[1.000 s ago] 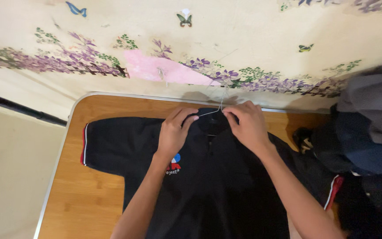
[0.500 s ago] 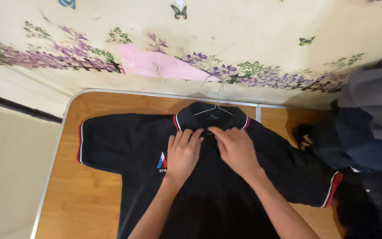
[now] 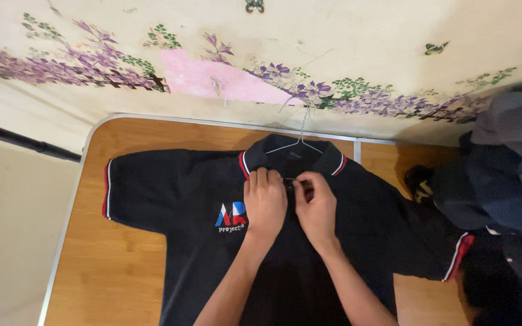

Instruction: The person lays a black polo shirt on a wooden table, smooths it out, and buttons the collar. They then place a wire hanger into the shirt, hang it on a nearby rack, and repeat the process with a second black polo shirt.

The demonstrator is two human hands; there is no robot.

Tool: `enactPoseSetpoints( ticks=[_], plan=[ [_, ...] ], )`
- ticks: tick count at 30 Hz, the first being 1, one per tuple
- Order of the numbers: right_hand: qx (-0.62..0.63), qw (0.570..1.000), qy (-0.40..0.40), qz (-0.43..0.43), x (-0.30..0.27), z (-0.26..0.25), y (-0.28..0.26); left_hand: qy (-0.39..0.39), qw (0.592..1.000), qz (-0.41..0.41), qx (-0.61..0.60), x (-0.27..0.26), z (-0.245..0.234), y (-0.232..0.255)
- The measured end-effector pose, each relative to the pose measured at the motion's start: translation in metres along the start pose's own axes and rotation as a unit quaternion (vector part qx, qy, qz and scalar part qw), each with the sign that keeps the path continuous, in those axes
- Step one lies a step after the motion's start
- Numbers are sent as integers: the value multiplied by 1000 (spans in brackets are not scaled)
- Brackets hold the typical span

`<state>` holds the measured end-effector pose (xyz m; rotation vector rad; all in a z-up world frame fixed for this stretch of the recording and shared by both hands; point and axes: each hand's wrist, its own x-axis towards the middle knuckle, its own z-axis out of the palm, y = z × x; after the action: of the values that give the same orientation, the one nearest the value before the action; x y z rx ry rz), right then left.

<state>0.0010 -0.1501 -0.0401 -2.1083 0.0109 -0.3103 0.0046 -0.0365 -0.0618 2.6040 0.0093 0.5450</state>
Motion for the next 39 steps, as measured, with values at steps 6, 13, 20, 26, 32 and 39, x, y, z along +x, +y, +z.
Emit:
enactPoseSetpoints(
  ticks=[6,13,20,26,32,39],
  plan=[
    [214,961,85,157,-4,10,26,13,998,-43,-37,-1,0,2],
    [234,933,23,273,-4,2,46,-6,997,-79,-10,2,5,2],
    [250,936,-51,243,-2,-5,57,-32,995,-40,-81,9,-2,-6],
    [286,931,-68,214,-1,-10,63,-13,927,-108,-360,2,-12,2],
    [264,941,-64,200,-2,-9,54,-47,879,-169,-444,6,-7,-1],
    [262,946,-71,176,-4,-13,41,-16,881,-146,-449,7,-9,2]
  ],
)
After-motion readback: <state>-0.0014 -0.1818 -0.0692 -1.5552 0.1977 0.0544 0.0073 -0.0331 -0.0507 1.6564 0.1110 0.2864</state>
